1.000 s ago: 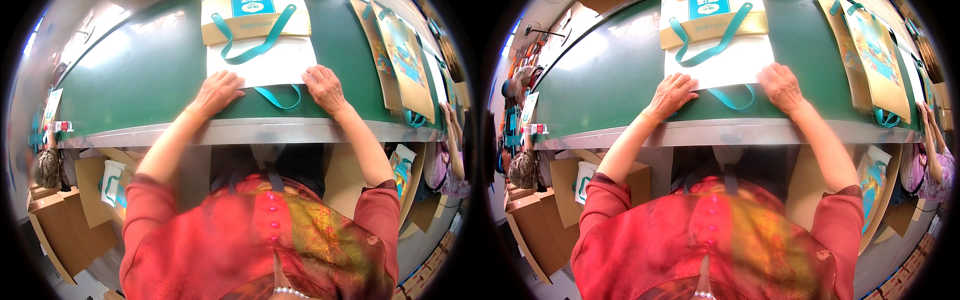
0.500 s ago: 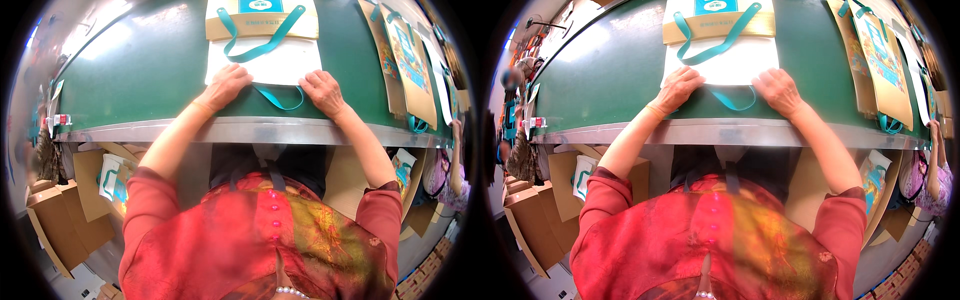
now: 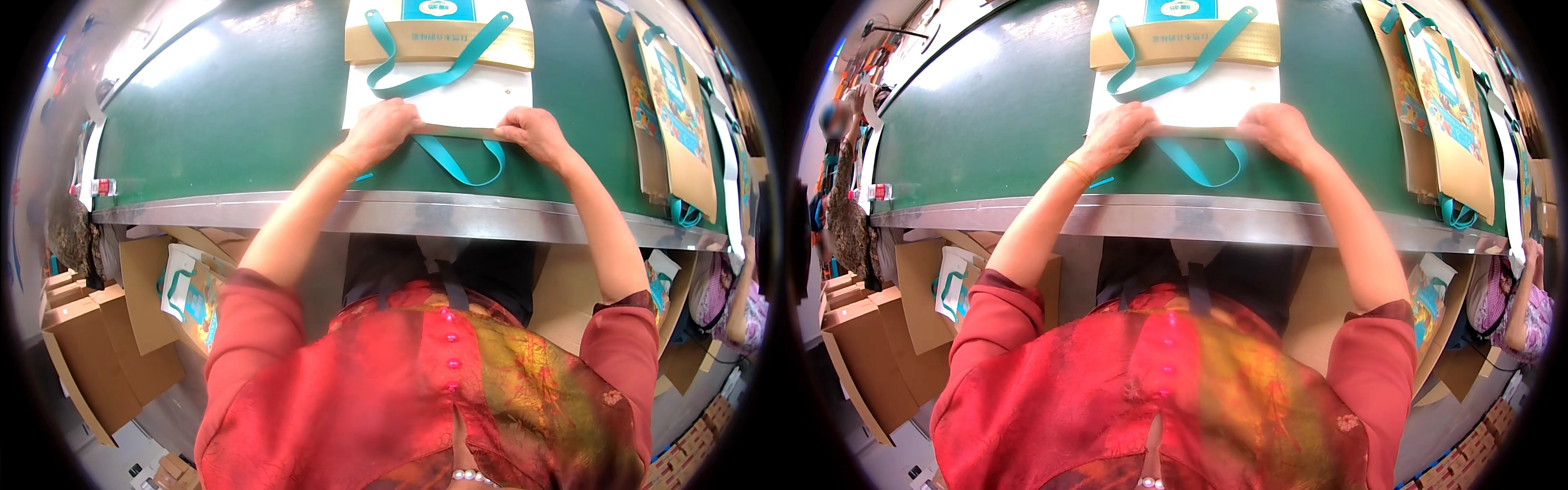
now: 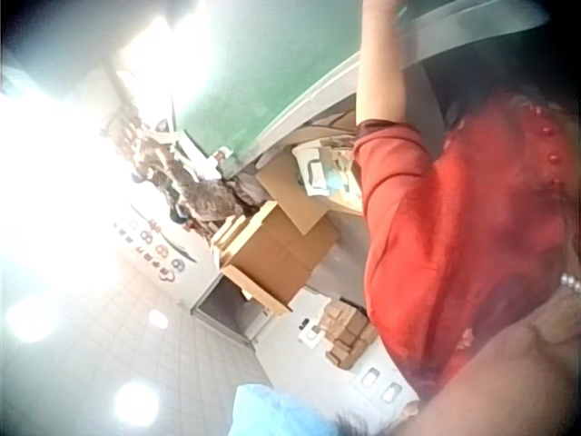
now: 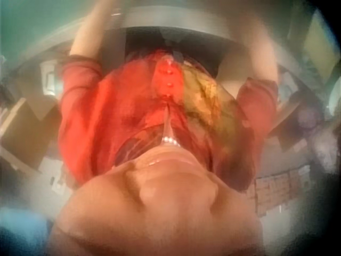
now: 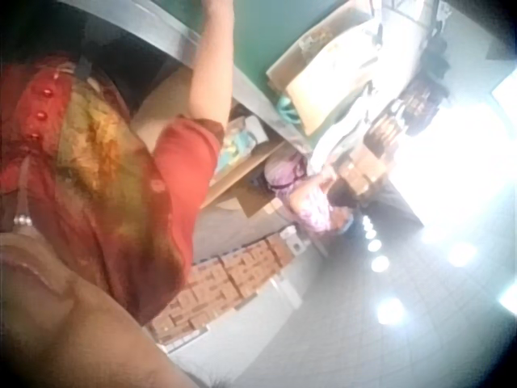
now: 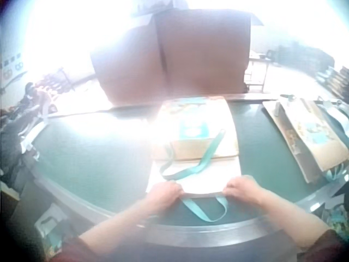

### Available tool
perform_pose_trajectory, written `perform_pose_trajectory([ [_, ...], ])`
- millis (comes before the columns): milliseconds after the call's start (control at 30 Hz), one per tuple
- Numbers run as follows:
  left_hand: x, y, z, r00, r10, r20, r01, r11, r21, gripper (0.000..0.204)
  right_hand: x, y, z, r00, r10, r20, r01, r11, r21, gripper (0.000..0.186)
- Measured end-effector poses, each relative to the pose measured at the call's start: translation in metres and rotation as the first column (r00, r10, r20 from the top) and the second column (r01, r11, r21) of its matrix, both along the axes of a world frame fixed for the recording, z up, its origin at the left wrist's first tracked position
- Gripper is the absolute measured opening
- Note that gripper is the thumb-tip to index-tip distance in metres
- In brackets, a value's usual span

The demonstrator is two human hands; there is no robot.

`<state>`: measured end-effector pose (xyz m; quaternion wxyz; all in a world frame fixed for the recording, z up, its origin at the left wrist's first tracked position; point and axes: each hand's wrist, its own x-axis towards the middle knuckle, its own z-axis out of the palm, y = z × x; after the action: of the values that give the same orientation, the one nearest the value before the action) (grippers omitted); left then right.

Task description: The person folds paper gift bags by pressing along pre-scored lines, tucking in edges, and flattening them on a conveyor belt before stacking them in boxes.

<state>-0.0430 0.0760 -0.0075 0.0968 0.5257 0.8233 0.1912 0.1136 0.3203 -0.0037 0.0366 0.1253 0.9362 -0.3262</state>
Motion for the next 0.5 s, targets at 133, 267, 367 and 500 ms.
perform_pose_trajectory([
  [133, 0.01, 0.0, 0.001, 0.985, 0.167, -0.047, -0.163, 0.984, 0.073, 0.021, -0.008, 0.006, 0.006, 0.987, -0.035, 0.156, 0.053, 0.992, -0.113, 0.021],
  [267, 0.0, 0.002, -0.01, 0.986, 0.085, -0.145, -0.08, 0.996, 0.045, 0.026, -0.011, -0.004, 0.022, 0.985, -0.072, 0.154, 0.074, 0.997, -0.007, 0.026],
  [367, 0.0, 0.009, 0.009, 0.995, 0.095, -0.01, -0.095, 0.993, -0.071, 0.031, -0.01, -0.014, 0.021, 0.999, -0.017, 0.045, 0.008, 0.983, 0.186, 0.032],
  [500, -0.002, 0.012, 0.016, 0.989, 0.132, 0.062, -0.123, 0.984, -0.131, 0.035, -0.026, -0.028, 0.007, 0.941, 0.314, -0.125, -0.198, 0.812, 0.55, 0.036],
])
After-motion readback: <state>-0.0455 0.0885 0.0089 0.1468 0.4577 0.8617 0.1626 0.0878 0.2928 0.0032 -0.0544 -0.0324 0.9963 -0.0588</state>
